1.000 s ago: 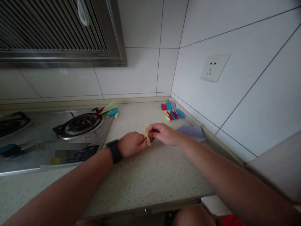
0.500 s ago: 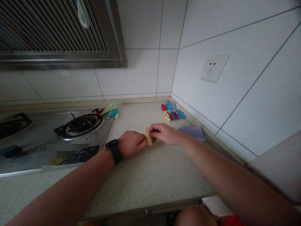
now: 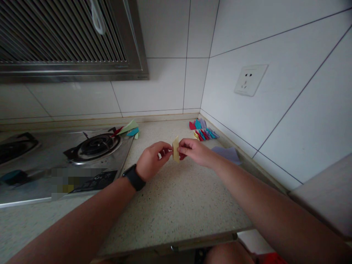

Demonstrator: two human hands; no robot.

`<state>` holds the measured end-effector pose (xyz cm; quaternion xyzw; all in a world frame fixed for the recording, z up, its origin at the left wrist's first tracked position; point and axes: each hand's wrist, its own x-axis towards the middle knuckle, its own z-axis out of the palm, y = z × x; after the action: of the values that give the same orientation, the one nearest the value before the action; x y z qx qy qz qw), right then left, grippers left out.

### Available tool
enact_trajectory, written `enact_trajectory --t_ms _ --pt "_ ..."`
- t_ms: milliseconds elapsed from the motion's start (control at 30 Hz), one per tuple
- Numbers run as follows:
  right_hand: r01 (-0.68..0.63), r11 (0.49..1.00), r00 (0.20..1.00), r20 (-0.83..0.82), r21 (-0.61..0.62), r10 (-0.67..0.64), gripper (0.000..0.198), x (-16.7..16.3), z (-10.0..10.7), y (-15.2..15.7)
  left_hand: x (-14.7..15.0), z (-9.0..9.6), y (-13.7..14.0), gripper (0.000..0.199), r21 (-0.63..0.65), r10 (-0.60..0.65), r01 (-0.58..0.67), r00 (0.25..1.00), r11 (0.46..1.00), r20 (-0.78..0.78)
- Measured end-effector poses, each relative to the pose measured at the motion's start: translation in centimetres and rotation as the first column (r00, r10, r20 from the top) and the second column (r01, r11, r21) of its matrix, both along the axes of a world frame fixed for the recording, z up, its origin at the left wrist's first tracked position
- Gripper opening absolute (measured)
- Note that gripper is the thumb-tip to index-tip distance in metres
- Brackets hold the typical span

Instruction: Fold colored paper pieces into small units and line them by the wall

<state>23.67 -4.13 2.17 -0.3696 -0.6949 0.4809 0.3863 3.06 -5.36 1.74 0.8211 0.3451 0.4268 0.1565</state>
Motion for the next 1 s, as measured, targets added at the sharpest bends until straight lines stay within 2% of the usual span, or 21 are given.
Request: enact_trajectory --t_ms 200,400,567,767,1000 --pt "-0.059 0.998 0.998 -0.031 -0.027 0.058 0.028 0.0 -0.1 -0.1 0.2 -0.2 0.2 0.01 -0.12 -0.051 0.063 0.994 0.991 0.101" --pt "-0.059 0.997 0.998 -0.022 -0.04 0.058 0.026 -0.3 0.1 -0.4 0.2 -0.6 0.4 0.012 -0.21 -0.076 0.101 0.989 0.973 0.124" --pt "-0.072 0.997 0.997 -0.017 -0.024 0.072 0.026 -0.4 0.4 -0.8 0.0 -0.5 0.4 0.012 -0.167 -0.069 0.087 0.991 0.982 0.11" --pt "-0.089 0.996 0.996 0.025 -0.005 0.089 0.023 -0.3 0.5 -0.9 0.0 0.0 -0.1 0.007 -0.067 -0.029 0.029 1.0 0.997 0.003" --pt "-0.087 0.996 0.995 0.044 0.018 0.086 0.02 -0.4 0.7 -1.0 0.2 0.4 -0.3 0.003 0.002 -0.037 0.037 0.996 0.999 -0.077"
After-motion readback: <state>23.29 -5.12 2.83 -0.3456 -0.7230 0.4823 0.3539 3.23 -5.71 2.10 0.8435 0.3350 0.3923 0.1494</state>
